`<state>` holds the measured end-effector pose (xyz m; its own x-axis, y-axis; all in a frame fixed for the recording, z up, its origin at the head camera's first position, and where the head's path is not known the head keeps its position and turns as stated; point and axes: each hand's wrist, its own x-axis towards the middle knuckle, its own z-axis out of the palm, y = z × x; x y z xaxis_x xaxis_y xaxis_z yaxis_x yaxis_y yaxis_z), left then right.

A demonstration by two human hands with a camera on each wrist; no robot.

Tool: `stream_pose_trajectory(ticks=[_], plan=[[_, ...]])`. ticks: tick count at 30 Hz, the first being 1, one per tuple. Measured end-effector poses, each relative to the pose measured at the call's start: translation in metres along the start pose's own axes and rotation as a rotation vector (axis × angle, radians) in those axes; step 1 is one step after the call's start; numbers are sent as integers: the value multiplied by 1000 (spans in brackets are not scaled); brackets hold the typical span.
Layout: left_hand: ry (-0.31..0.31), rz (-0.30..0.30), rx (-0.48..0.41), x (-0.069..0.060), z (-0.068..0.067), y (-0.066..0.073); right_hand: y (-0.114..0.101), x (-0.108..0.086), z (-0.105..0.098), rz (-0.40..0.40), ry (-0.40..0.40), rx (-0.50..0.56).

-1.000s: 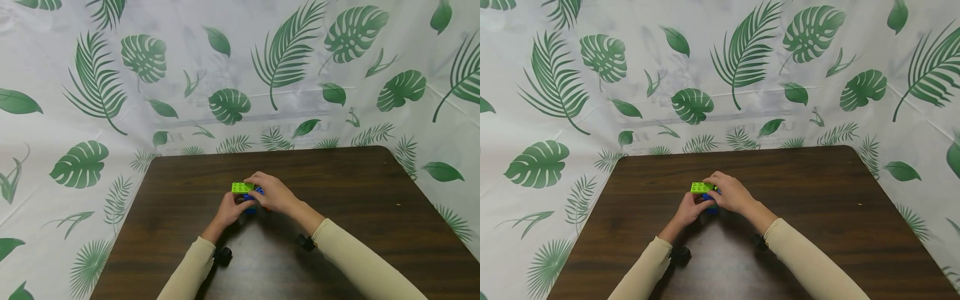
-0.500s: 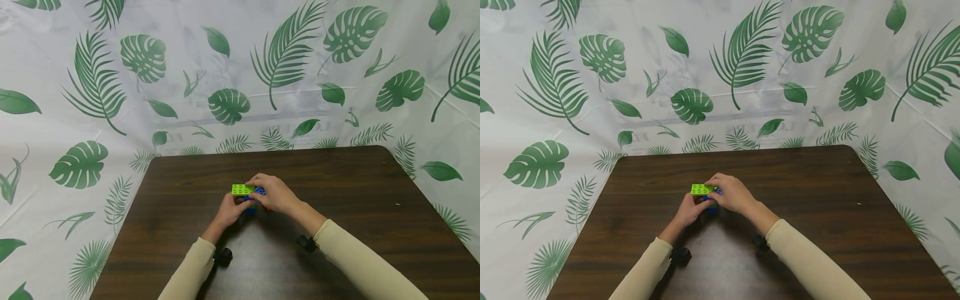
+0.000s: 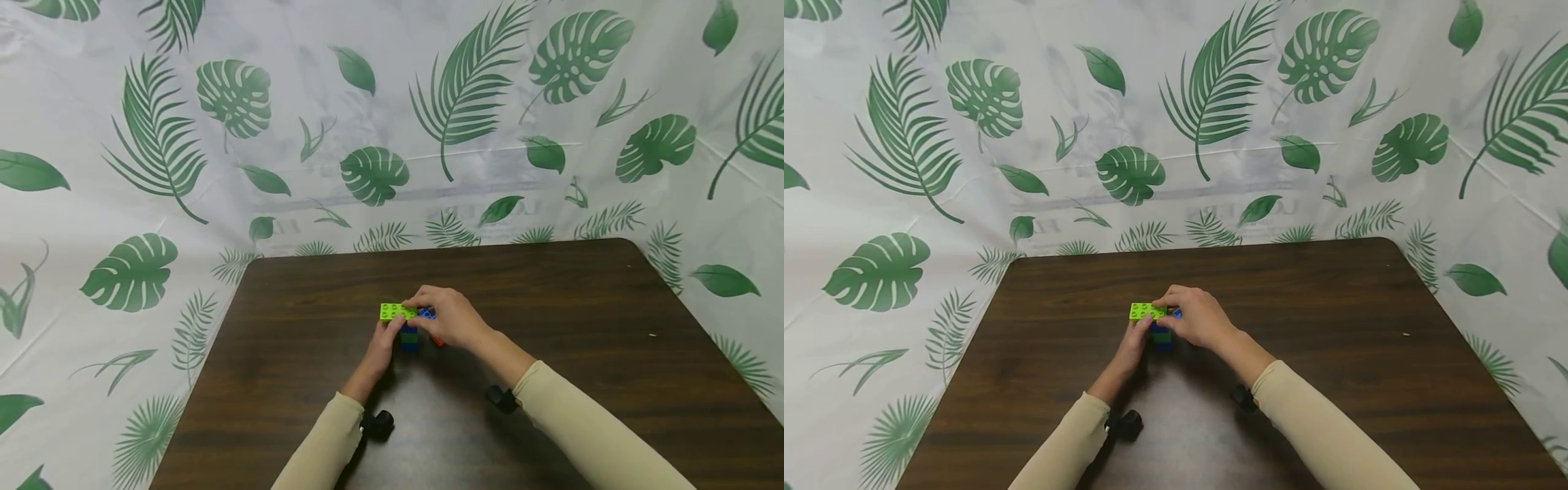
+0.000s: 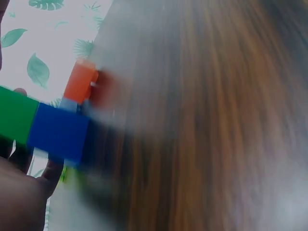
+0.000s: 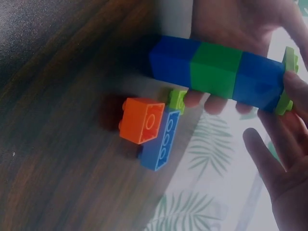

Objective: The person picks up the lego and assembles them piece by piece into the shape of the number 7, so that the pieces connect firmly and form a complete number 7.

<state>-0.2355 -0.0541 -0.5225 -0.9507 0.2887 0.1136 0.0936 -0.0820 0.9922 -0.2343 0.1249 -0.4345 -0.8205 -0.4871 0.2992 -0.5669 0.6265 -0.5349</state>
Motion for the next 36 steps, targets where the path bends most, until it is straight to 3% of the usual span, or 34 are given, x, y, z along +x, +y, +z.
stream_pose_trajectory(ticks=[3,7,10,14,26,36], plan=[[83,-71,-36,0,10,4,0,-1,0,-5,9,8],[144,-19,-49,-4,21,17,-2,-2,-1,3,3,7],[149,22,-36,-7,26,27,-3,-2,-1,9,0,-1],[140,14,-40,-8,28,31,-3,-3,-2,15,5,-20],[169,30,27,-8,29,30,0,-2,-1,-2,9,-22],[225,38,-6,-8,34,28,0,-3,-3,-11,-12,25]])
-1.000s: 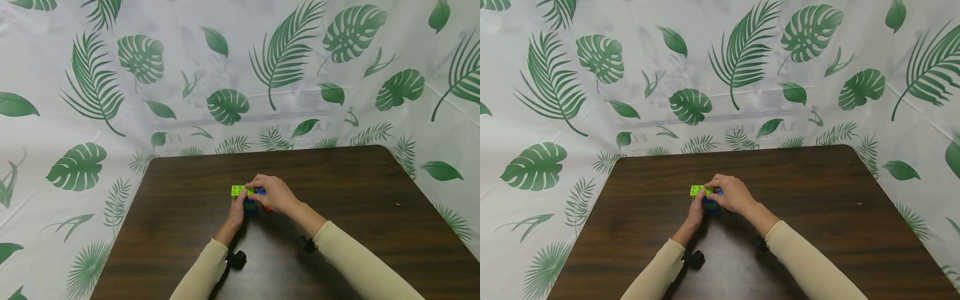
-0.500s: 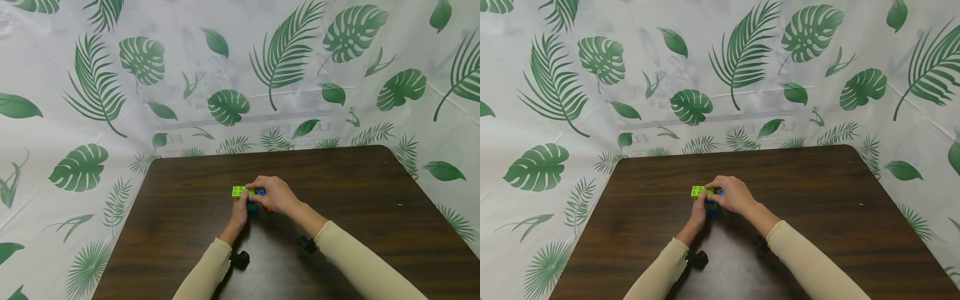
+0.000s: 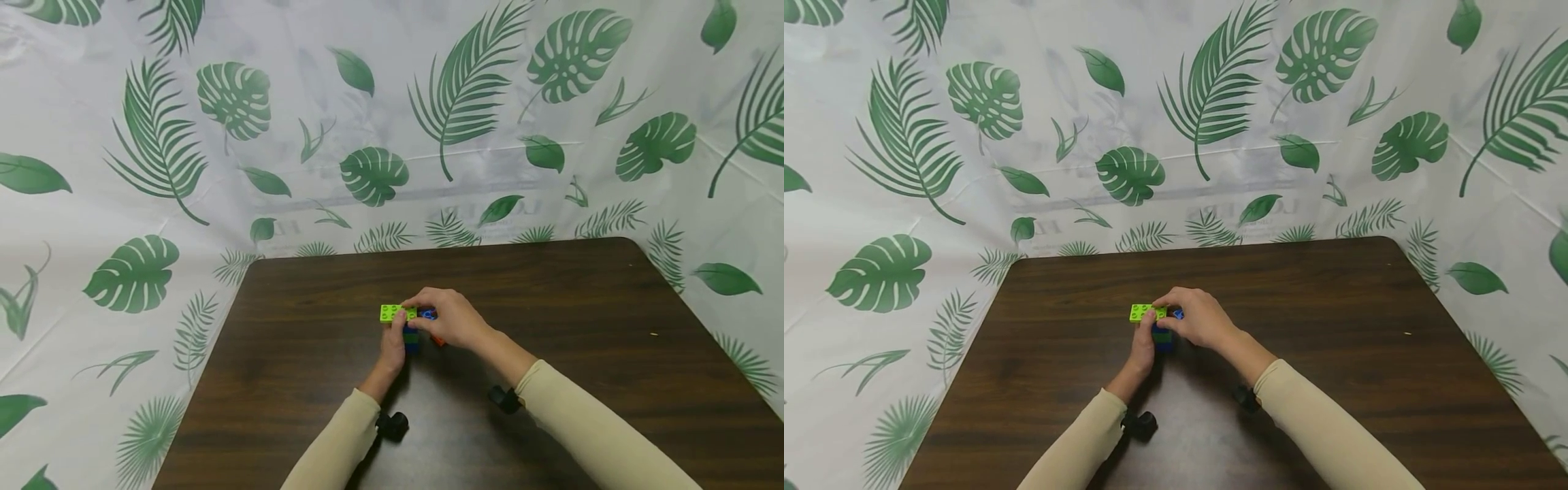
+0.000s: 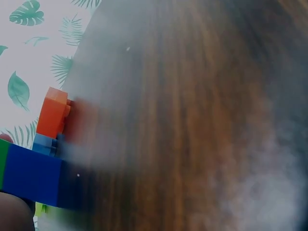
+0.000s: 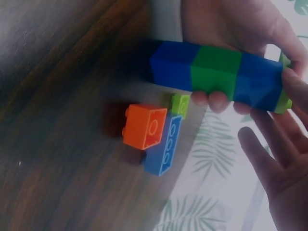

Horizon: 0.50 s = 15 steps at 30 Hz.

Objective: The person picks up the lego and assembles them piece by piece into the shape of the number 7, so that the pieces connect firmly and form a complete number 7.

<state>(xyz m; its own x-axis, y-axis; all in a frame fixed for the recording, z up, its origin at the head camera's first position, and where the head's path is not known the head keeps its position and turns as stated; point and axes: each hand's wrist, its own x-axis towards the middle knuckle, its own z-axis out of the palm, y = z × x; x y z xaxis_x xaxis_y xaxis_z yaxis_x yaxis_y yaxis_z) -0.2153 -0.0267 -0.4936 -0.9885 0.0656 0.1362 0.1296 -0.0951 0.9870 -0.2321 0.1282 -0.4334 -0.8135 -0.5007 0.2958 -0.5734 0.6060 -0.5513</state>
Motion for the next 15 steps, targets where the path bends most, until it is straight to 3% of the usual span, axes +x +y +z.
stream_pose_trajectory(ticks=[5,12,15], plan=[[-11,-7,2,-2,-2,0,0,-1,1,2,-16,2],[-45,-20,11,-6,-8,-4,5,-4,7,-53,-17,-89],[-82,6,-14,-5,-11,-4,7,-4,8,-67,-9,-101]])
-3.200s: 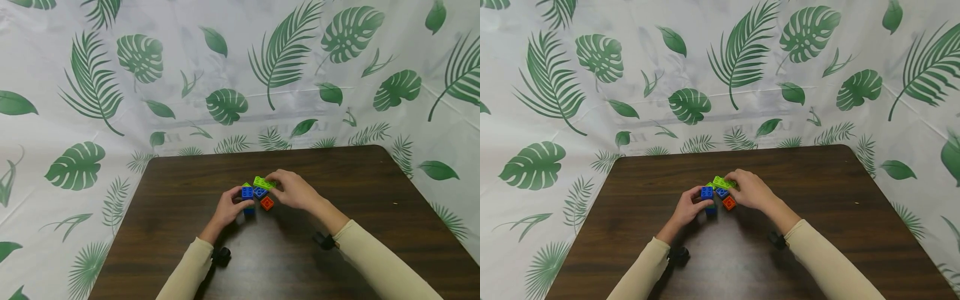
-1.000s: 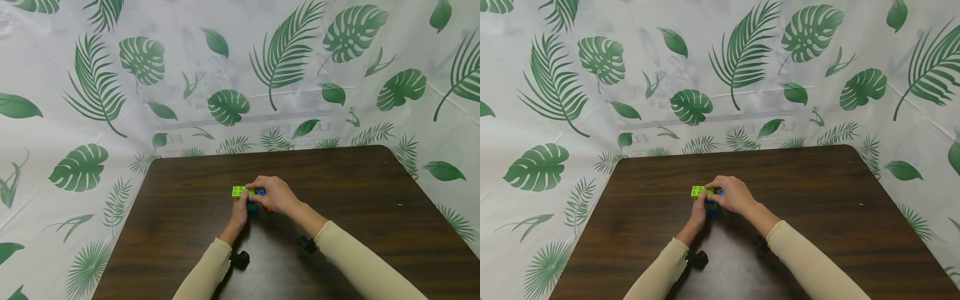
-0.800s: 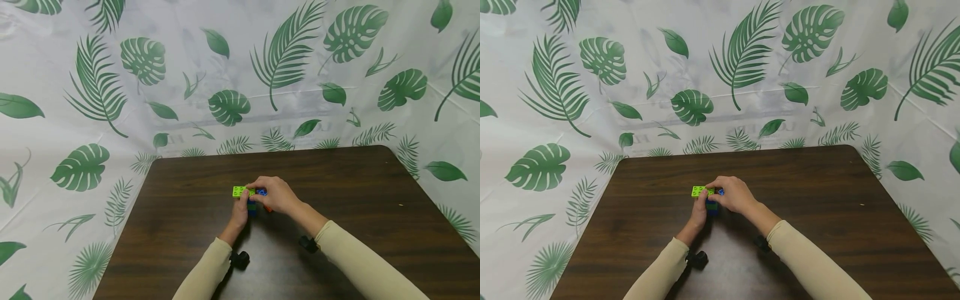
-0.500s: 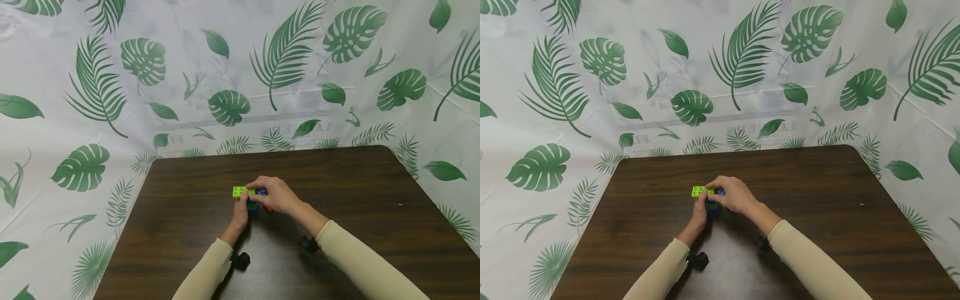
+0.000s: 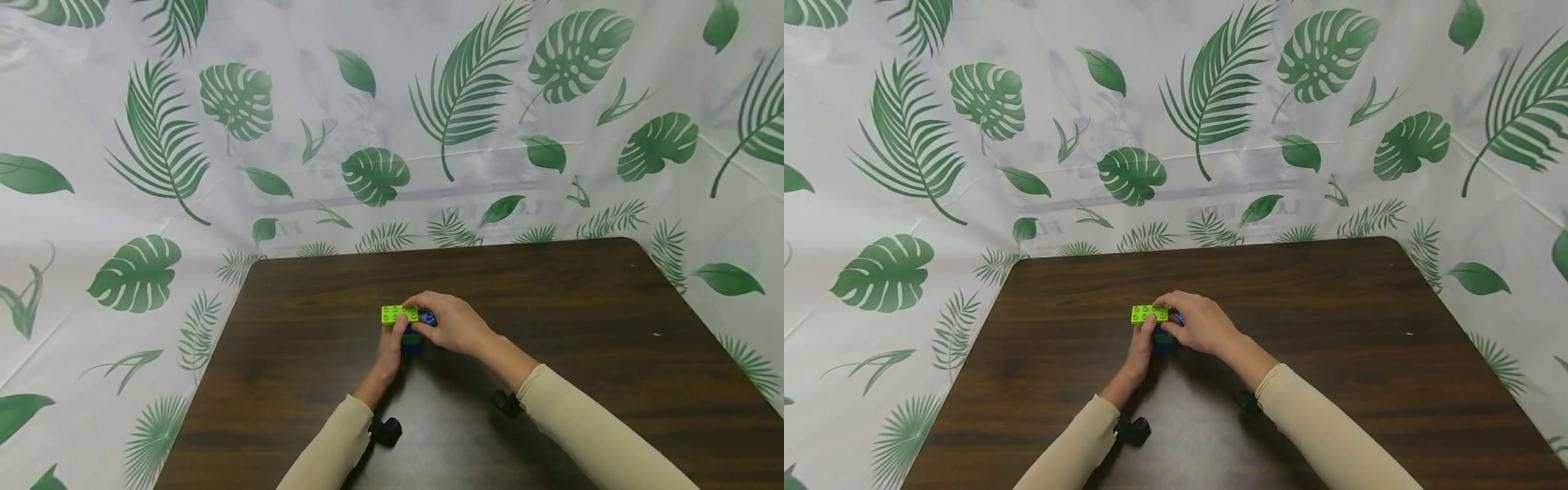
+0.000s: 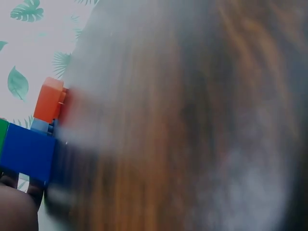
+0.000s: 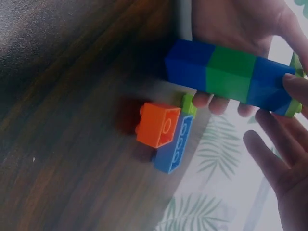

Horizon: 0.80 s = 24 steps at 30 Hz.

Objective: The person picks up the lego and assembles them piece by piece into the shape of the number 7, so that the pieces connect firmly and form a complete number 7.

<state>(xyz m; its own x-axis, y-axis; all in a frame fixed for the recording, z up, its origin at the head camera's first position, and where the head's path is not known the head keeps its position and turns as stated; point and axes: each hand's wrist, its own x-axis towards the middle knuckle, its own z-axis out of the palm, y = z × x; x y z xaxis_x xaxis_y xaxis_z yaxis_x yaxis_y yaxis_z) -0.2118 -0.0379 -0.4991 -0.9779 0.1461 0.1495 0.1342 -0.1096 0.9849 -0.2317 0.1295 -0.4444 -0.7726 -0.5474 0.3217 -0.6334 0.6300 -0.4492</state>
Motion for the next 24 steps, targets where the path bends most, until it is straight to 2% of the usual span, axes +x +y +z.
stream_pose_trajectory(ticks=[4,9,15,17,21,24], plan=[[-62,29,1,2,-4,3,2,1,-1,2,-15,-3],[-129,17,96,0,-11,9,2,0,-6,22,-71,0],[-182,30,144,-6,-27,12,14,-7,-15,73,-137,54],[-217,32,169,-7,-35,11,21,-10,-16,98,-149,58],[-261,3,247,-1,-51,-3,38,-17,-14,171,-163,32],[-244,-27,350,6,-60,-13,48,-23,-7,241,-190,15]])
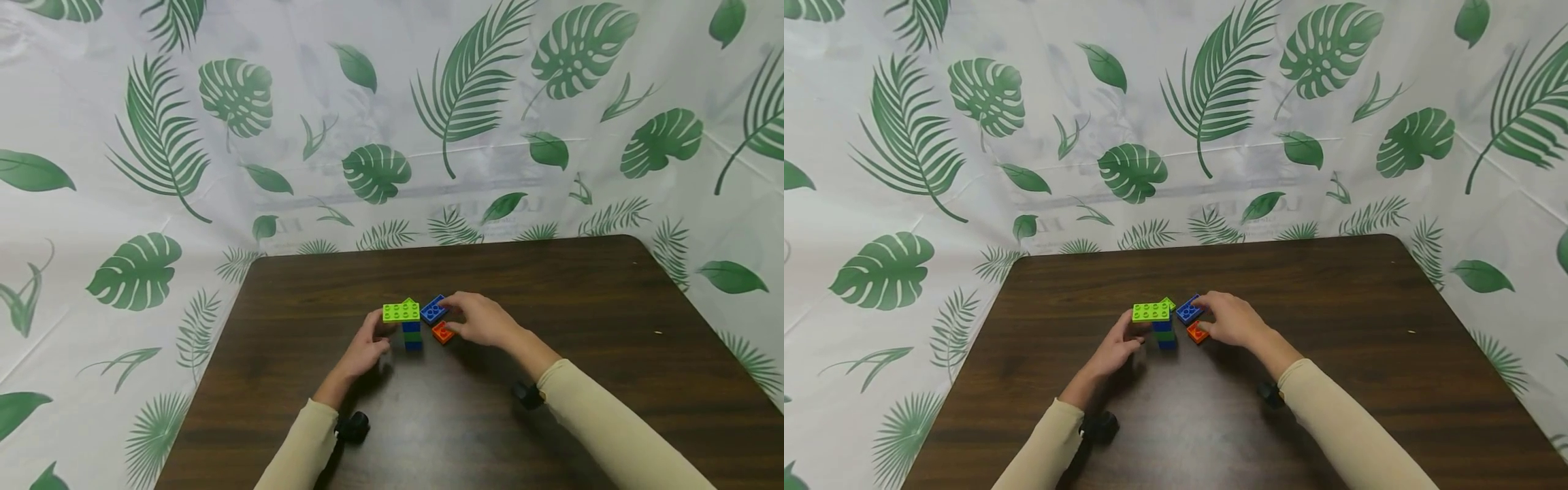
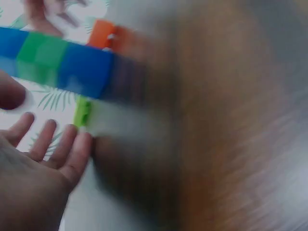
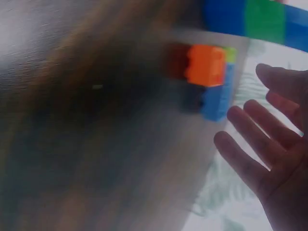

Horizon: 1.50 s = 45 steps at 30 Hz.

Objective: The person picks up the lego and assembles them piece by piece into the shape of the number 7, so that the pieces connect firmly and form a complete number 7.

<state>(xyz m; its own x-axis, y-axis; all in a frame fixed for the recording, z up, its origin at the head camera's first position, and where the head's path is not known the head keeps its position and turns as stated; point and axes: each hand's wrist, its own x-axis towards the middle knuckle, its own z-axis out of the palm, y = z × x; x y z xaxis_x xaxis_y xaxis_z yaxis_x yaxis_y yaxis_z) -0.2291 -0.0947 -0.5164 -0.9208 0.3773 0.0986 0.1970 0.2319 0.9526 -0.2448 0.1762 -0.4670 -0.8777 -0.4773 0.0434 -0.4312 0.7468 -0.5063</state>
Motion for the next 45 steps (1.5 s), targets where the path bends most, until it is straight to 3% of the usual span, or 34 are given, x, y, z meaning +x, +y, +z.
stream_pose_trajectory(ticks=[5,14,23,28,35,45], plan=[[14,-18,176,10,-10,-4,12,-1,14,73,-15,-32],[-33,-7,445,38,-11,-8,19,2,32,98,115,-93],[-86,-19,609,52,-5,-7,24,4,37,81,167,-139],[-68,-71,633,52,-5,-8,24,6,38,25,171,-190],[-39,-69,624,50,-4,-11,26,6,40,-11,48,-253],[2,-34,673,49,-2,-15,34,2,39,19,89,-243]])
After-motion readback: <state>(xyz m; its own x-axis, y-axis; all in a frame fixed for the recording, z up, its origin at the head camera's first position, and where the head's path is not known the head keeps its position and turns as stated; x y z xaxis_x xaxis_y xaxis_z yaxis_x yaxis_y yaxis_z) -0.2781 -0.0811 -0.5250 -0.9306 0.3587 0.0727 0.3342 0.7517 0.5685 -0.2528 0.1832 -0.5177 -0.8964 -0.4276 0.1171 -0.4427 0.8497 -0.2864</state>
